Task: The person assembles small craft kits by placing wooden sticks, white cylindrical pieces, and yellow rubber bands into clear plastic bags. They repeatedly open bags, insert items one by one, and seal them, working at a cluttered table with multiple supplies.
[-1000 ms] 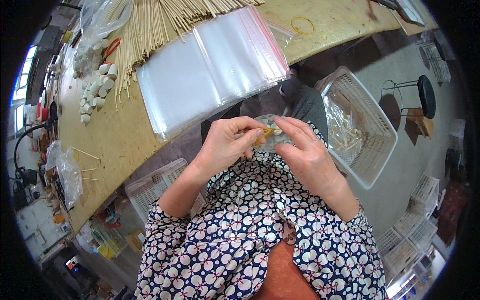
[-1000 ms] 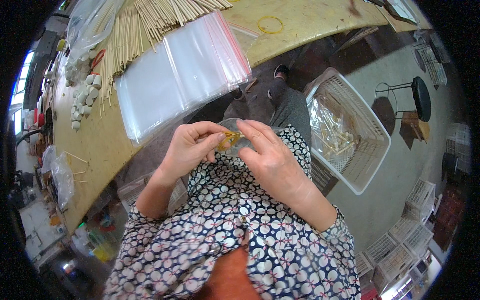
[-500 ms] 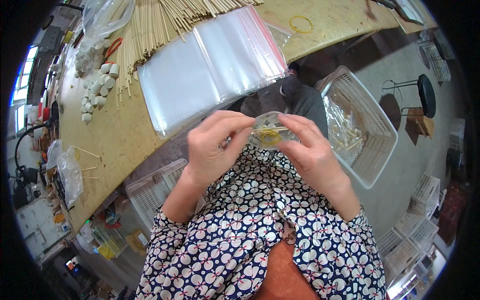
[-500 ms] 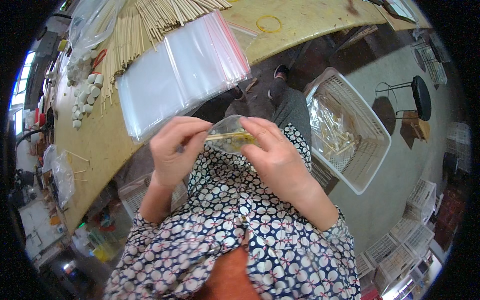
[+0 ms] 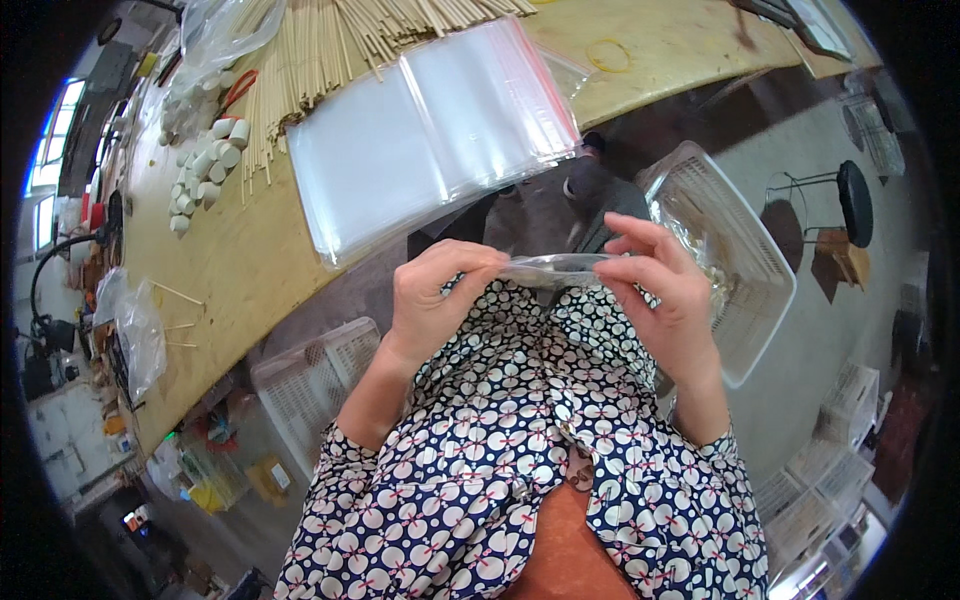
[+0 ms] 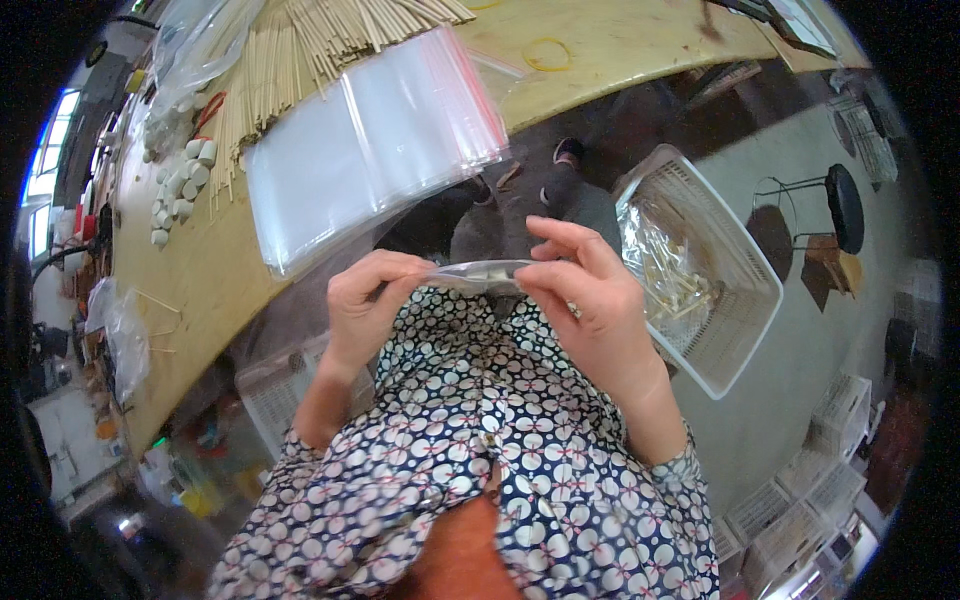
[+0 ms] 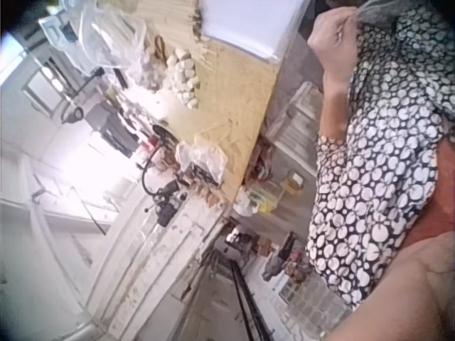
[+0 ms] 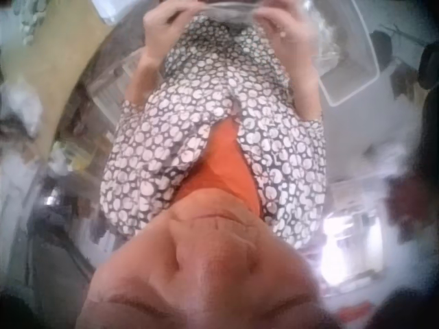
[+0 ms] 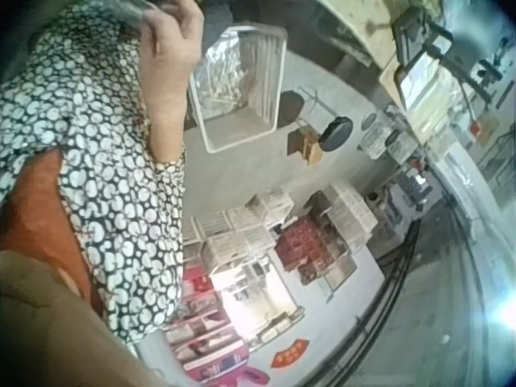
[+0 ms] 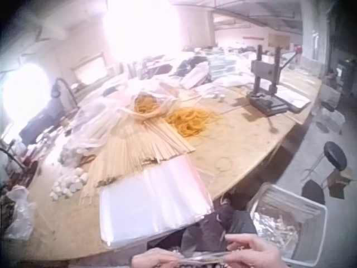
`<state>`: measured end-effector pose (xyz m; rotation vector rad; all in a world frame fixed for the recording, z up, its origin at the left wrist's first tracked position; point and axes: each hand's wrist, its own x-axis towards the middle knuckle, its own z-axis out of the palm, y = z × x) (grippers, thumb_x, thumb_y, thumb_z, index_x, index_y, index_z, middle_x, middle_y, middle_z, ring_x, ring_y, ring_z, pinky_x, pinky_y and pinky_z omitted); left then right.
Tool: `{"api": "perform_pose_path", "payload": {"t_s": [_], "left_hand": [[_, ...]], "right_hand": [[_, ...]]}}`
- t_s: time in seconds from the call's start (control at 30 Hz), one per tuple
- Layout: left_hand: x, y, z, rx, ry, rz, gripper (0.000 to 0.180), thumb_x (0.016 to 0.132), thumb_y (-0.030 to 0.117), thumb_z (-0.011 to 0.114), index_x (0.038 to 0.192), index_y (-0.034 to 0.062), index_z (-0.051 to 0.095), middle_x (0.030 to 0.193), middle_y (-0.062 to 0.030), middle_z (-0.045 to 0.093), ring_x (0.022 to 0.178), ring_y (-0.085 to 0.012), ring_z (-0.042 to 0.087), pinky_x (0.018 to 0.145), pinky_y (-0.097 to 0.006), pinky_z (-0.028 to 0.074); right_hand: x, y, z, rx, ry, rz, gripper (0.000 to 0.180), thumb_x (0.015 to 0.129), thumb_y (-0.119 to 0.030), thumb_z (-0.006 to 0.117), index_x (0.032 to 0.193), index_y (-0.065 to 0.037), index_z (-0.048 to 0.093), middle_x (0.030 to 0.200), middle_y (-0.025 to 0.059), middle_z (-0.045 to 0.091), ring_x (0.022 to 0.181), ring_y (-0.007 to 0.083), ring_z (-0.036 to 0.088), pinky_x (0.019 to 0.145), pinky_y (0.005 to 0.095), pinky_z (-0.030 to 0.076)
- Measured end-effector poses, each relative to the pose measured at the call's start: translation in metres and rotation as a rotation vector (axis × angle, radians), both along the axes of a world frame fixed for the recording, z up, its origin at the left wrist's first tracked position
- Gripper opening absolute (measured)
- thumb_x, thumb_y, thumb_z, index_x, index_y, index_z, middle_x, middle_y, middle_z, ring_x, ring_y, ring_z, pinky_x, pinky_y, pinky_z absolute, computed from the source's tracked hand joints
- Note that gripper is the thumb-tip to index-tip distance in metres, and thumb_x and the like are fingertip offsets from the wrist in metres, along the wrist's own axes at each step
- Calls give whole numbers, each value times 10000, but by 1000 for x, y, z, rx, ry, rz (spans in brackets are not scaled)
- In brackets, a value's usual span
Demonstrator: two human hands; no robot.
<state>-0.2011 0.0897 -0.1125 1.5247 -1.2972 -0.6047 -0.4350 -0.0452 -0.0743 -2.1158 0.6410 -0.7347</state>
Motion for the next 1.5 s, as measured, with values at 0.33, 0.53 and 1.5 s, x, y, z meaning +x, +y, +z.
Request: {"api": "perform_pose_path", "payload": {"t_s": [0.33, 0.53, 1.5], "left_hand": [[9, 12, 0, 85, 280, -10, 74, 919, -20, 712, 978, -28, 755, 1007, -126, 766, 913, -186, 721, 821, -298, 571], [-18, -24, 17, 23, -153, -123, 242, 785, 18, 762, 1026, 11, 743, 970, -119, 740, 917, -238, 709, 810, -331, 561], [50, -107, 28, 49, -772, 389, 200, 890, 175, 757, 882, 19, 631, 831, -93, 624, 781, -272, 597, 735, -387, 499]], "right_hand": [[-13, 1, -15, 636, -204, -90, 83, 984, -27, 672, 1045, 25, 692, 933, 78, 769, 875, 122, 741, 780, 246, 580], [13, 20, -18, 320, -81, -128, 102, 964, 17, 657, 1060, 13, 688, 893, 104, 767, 757, 154, 748, 669, 261, 574], [-140, -61, -39, -168, 624, -875, 180, 1005, -79, 589, 1171, -38, 644, 1017, 138, 735, 946, 318, 718, 843, 403, 557]]}}
